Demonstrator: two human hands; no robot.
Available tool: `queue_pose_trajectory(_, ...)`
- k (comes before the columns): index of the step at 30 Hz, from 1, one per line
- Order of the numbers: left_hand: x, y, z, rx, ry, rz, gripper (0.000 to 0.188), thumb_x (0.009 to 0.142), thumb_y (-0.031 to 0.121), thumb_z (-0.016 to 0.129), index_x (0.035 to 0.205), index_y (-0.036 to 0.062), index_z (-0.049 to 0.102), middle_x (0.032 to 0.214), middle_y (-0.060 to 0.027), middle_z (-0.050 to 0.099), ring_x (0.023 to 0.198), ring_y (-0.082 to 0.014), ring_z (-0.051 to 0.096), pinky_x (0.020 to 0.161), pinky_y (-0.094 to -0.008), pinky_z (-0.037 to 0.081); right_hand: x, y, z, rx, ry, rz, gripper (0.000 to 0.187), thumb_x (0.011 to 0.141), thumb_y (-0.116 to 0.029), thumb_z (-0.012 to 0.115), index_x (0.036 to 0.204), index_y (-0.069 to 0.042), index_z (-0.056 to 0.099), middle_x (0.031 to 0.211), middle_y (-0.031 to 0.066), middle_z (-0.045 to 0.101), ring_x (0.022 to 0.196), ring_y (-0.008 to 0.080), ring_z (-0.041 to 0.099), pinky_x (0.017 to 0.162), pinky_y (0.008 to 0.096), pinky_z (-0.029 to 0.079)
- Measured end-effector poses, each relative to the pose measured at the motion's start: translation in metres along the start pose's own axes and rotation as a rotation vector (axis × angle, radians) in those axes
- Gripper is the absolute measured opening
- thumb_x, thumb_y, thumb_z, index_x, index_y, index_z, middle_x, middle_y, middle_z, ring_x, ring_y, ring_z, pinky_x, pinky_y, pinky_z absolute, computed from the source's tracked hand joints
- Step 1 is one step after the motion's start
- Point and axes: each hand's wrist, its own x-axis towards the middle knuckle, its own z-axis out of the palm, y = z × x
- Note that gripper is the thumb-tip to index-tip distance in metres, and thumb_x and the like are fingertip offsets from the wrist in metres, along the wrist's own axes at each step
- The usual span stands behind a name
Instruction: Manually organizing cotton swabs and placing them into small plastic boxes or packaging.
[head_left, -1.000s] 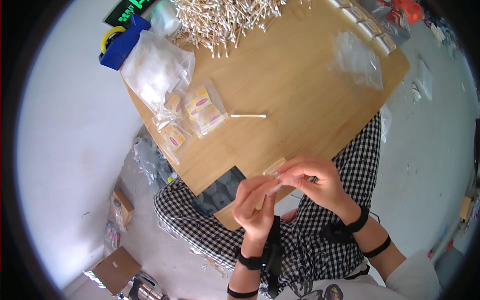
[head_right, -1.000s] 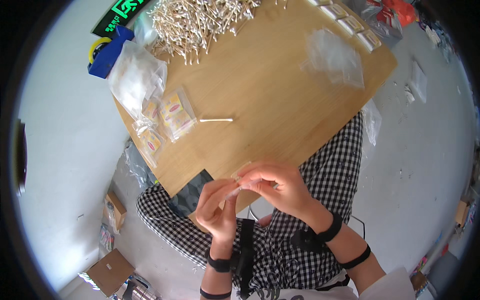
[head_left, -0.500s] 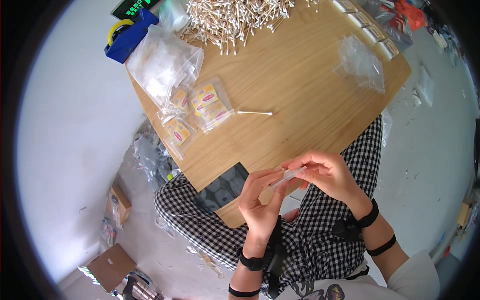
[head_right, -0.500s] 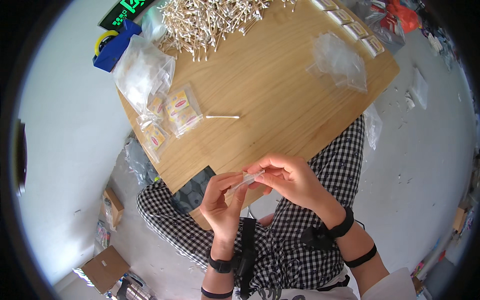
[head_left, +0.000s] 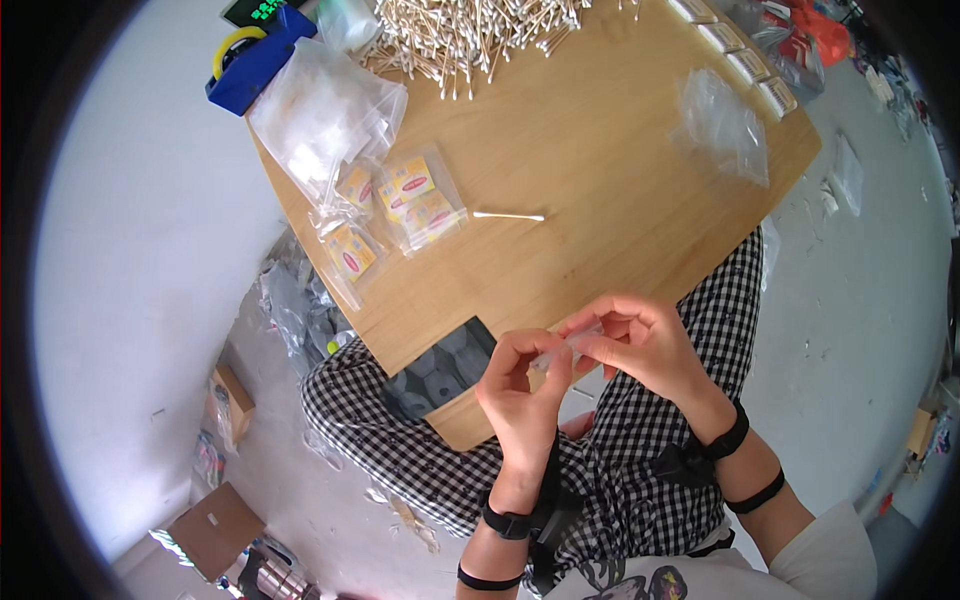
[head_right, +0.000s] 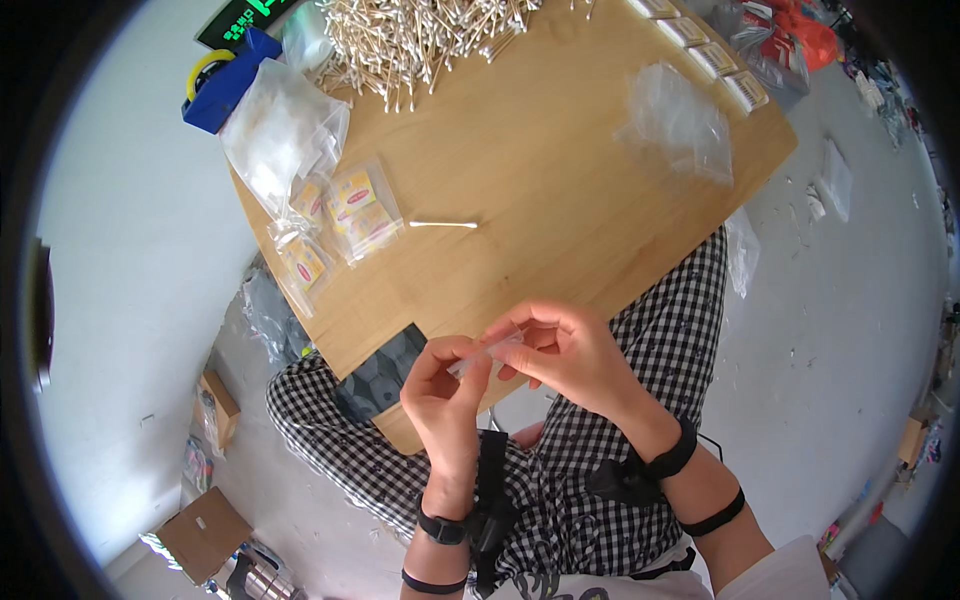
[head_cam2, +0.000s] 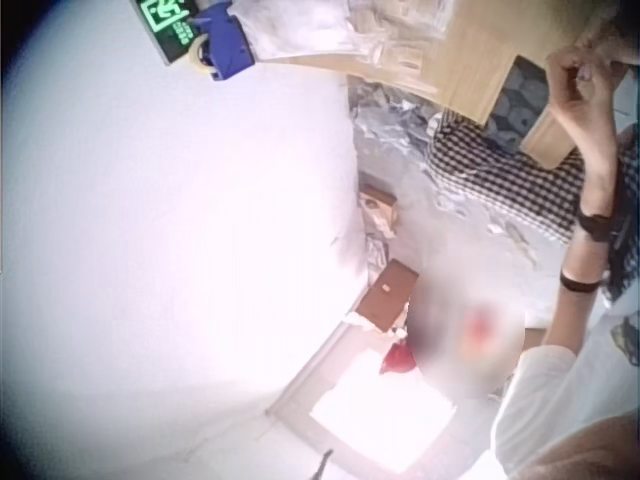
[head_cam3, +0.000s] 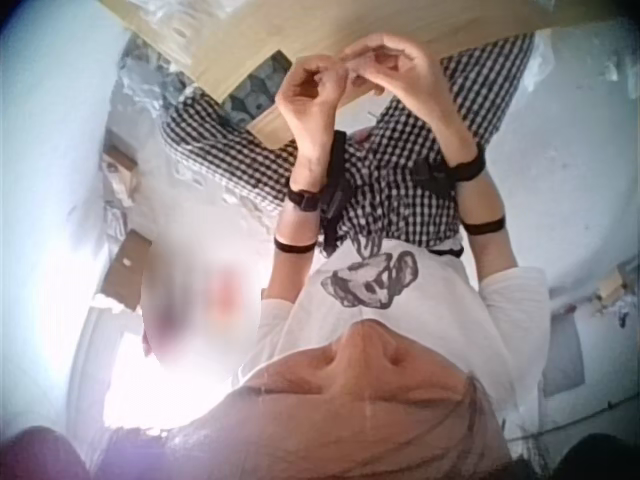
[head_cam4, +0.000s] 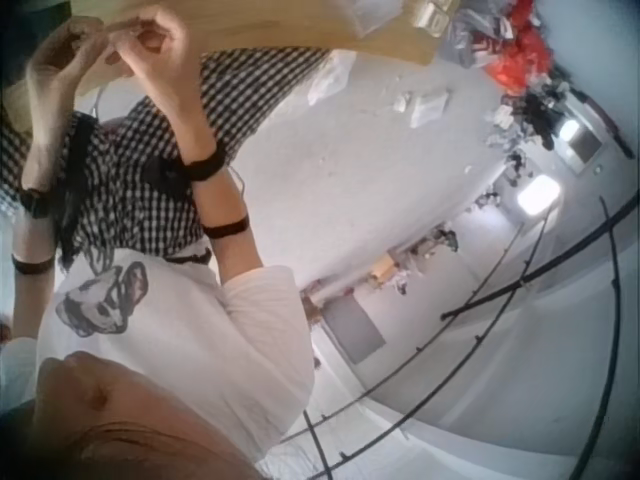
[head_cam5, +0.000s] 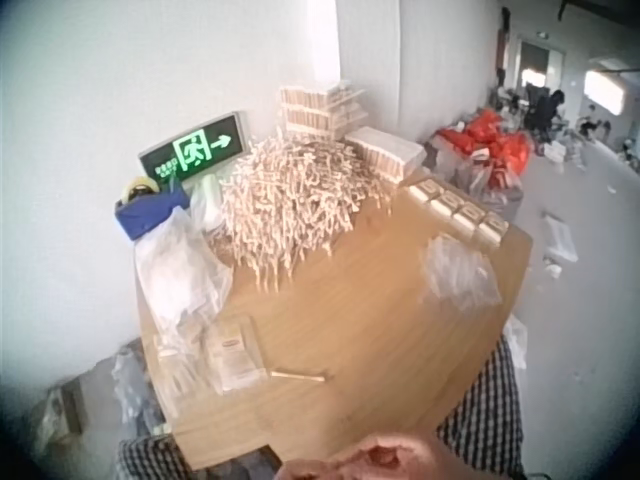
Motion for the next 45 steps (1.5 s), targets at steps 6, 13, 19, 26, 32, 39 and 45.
queue_pose_trajectory(6,-0.006,-0.012,-0.004,-0.159,0.041,-0.053,0.009,0.084,-0.002,0.064,0.093,-0.0014,0.065,0.096,-0.0046,0.064,0.09,-0.012,0.057,0.085,-0.0254,0.043,-0.001,0.003,0.002,0.017,0.03,0.024,0.016,0.087,-0.006,0.065,0.102,0.002,0.064,0.093,0.0063,0.07,0.078,0.0111,0.068,0.058,0.0192,0.05)
queue_pose_trajectory(13,-0.007,-0.018,-0.008,-0.225,0.023,-0.016,0.012,0.085,-0.001,0.063,0.096,-0.0002,0.067,0.104,-0.0086,0.065,0.1,-0.0161,0.058,0.092,-0.0298,0.043,-0.003,-0.001,0.003,0.014,0.04,0.012,0.018,0.089,-0.007,0.064,0.104,0.003,0.063,0.095,0.0083,0.069,0.082,0.0142,0.069,0.057,0.0203,0.05)
queue_pose_trajectory(19,-0.007,-0.02,-0.017,-0.307,-0.065,-0.033,0.023,0.086,-0.001,0.065,0.109,-0.0001,0.066,0.112,-0.0089,0.063,0.105,-0.0165,0.056,0.089,-0.0275,0.045,-0.006,0.005,0.002,0.108,0.029,-0.077,0.017,0.091,-0.006,0.061,0.104,0.004,0.063,0.105,0.0143,0.068,0.085,0.017,0.069,0.056,0.0208,0.052)
queue_pose_trajectory(26,0.0,0.002,-0.011,0.334,0.002,0.319,0.014,0.081,-0.003,0.069,0.095,-0.0024,0.072,0.101,-0.0122,0.068,0.09,-0.0179,0.063,0.078,-0.0271,0.051,-0.007,0.014,0.002,-0.15,0.141,-0.273,0.012,0.092,-0.007,0.059,0.098,0.002,0.065,0.107,0.0137,0.068,0.08,0.0165,0.07,0.057,0.0217,0.053)
queue_pose_trajectory(32,0.0,0.001,-0.013,0.336,0.009,0.404,0.012,0.08,-0.003,0.071,0.092,-0.0023,0.072,0.095,-0.0112,0.069,0.086,-0.0171,0.063,0.074,-0.0245,0.05,-0.008,0.01,0.004,-0.205,0.154,-0.337,0.011,0.091,-0.007,0.061,0.094,0.003,0.067,0.105,0.0121,0.069,0.081,0.0144,0.069,0.059,0.0211,0.052)
queue_pose_trajectory(39,-0.003,-0.008,-0.012,0.273,-0.004,0.483,0.01,0.079,-0.002,0.071,0.089,-0.002,0.072,0.094,-0.0101,0.068,0.083,-0.0164,0.063,0.071,-0.0239,0.049,-0.02,0.011,0.005,-0.179,0.19,-0.303,0.011,0.09,-0.007,0.063,0.093,0.001,0.068,0.106,0.0125,0.069,0.081,0.0121,0.067,0.063,0.0215,0.054)
queue_pose_trajectory(45,0.01,-0.022,-0.022,0.218,-0.113,0.392,0.032,0.077,0.001,0.076,0.107,-0.0008,0.067,0.1,-0.0107,0.068,0.093,-0.0198,0.063,0.082,-0.0282,0.049,-0.01,0.012,0.002,-0.405,0.268,-0.428,0.008,0.09,-0.004,0.063,0.094,0.002,0.067,0.097,0.0092,0.068,0.079,0.0122,0.065,0.061,0.0211,0.051)
